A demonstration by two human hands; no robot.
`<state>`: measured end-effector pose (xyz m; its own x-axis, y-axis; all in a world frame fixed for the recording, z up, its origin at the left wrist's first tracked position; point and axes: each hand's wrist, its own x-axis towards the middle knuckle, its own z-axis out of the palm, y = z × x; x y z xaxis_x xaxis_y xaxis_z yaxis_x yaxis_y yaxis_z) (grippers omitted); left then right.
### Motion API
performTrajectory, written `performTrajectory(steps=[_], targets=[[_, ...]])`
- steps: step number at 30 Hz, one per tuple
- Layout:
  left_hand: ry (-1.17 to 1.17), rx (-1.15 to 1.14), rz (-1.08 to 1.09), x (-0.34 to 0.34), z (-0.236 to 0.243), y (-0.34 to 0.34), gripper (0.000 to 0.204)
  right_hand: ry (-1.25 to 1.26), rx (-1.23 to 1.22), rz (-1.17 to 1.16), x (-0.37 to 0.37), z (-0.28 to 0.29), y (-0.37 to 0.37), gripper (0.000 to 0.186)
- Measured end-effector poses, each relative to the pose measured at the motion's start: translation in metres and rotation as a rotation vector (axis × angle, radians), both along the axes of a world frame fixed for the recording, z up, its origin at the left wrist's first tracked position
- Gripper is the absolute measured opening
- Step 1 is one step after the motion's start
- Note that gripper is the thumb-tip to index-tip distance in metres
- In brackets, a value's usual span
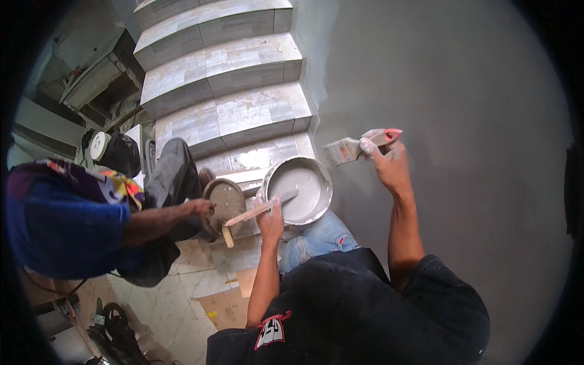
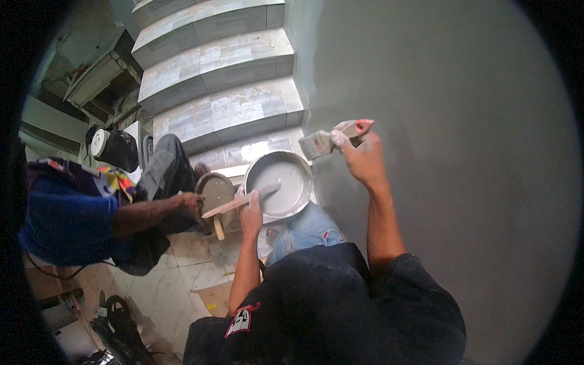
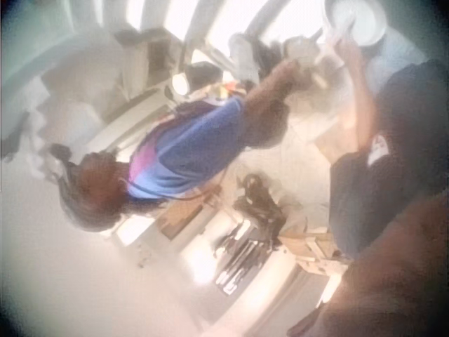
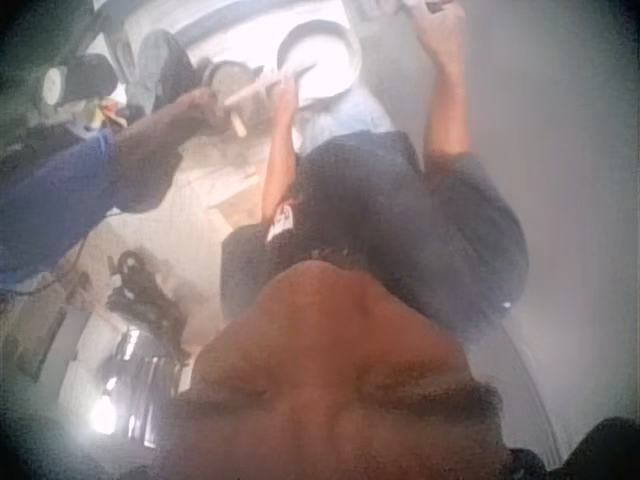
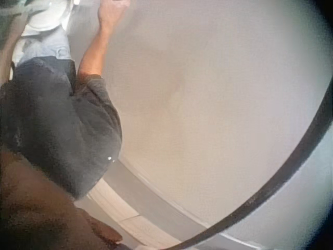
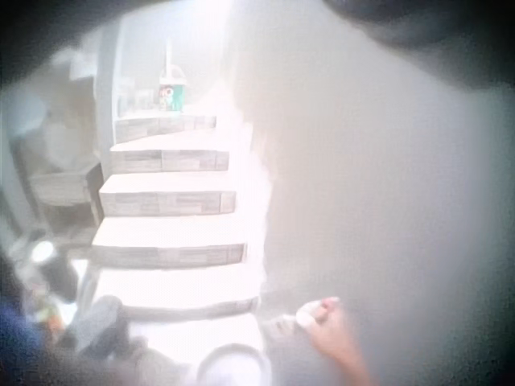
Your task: The person applies plaster to the side of a set of stairs using a brush, while holding a bucket of plaster in their other hand.
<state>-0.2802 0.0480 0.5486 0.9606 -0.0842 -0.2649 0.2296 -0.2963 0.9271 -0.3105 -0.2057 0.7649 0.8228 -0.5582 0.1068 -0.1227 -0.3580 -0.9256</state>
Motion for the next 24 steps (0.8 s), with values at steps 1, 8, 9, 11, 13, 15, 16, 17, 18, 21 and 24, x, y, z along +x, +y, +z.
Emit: performTrajectory(steps=[1, 8, 9, 11, 13, 15, 16, 17, 18, 21, 24], targets=[[-0.026, -0.003, -0.018, 0.004, 0.003, -0.005, 0.072, 0.046, -0.027, 0.043, -0.007, -0.006, 0.000, 0.020], [-0.192, 0.138, -0.051, 0.000, 0.014, -0.011, 0.063, 0.115, -0.221, 0.081, -0.023, -0.066, 0.028, 0.023], [-0.164, 0.136, -0.050, -0.001, 0.021, -0.011, 0.065, 0.092, -0.252, 0.066, -0.022, -0.074, 0.031, 0.023], [-0.099, 0.089, -0.033, -0.003, 0.036, -0.012, 0.068, 0.087, -0.283, 0.038, -0.024, -0.080, 0.038, 0.024], [-0.080, 0.137, -0.005, -0.007, 0.034, -0.010, 0.069, 0.124, -0.207, 0.060, -0.026, -0.085, 0.046, 0.025], [-0.099, 0.185, 0.035, -0.009, 0.033, -0.009, 0.070, 0.147, -0.193, 0.063, -0.029, -0.090, 0.050, 0.027], [-0.114, 0.186, 0.060, -0.010, 0.033, -0.009, 0.070, 0.152, -0.217, 0.055, -0.030, -0.094, 0.051, 0.027], [-0.141, 0.181, 0.079, -0.011, 0.034, -0.009, 0.069, 0.157, -0.240, 0.047, -0.031, -0.096, 0.052, 0.028], [-0.167, 0.172, 0.099, -0.011, 0.036, -0.010, 0.068, 0.172, -0.235, 0.042, -0.031, -0.098, 0.053, 0.029], [-0.254, 0.119, 0.124, -0.011, 0.044, -0.009, 0.064, 0.175, -0.222, 0.034, -0.033, -0.106, 0.059, 0.028], [-0.306, 0.076, 0.139, -0.012, 0.049, -0.010, 0.059, 0.101, -0.259, 0.022, -0.035, -0.116, 0.062, 0.024]])
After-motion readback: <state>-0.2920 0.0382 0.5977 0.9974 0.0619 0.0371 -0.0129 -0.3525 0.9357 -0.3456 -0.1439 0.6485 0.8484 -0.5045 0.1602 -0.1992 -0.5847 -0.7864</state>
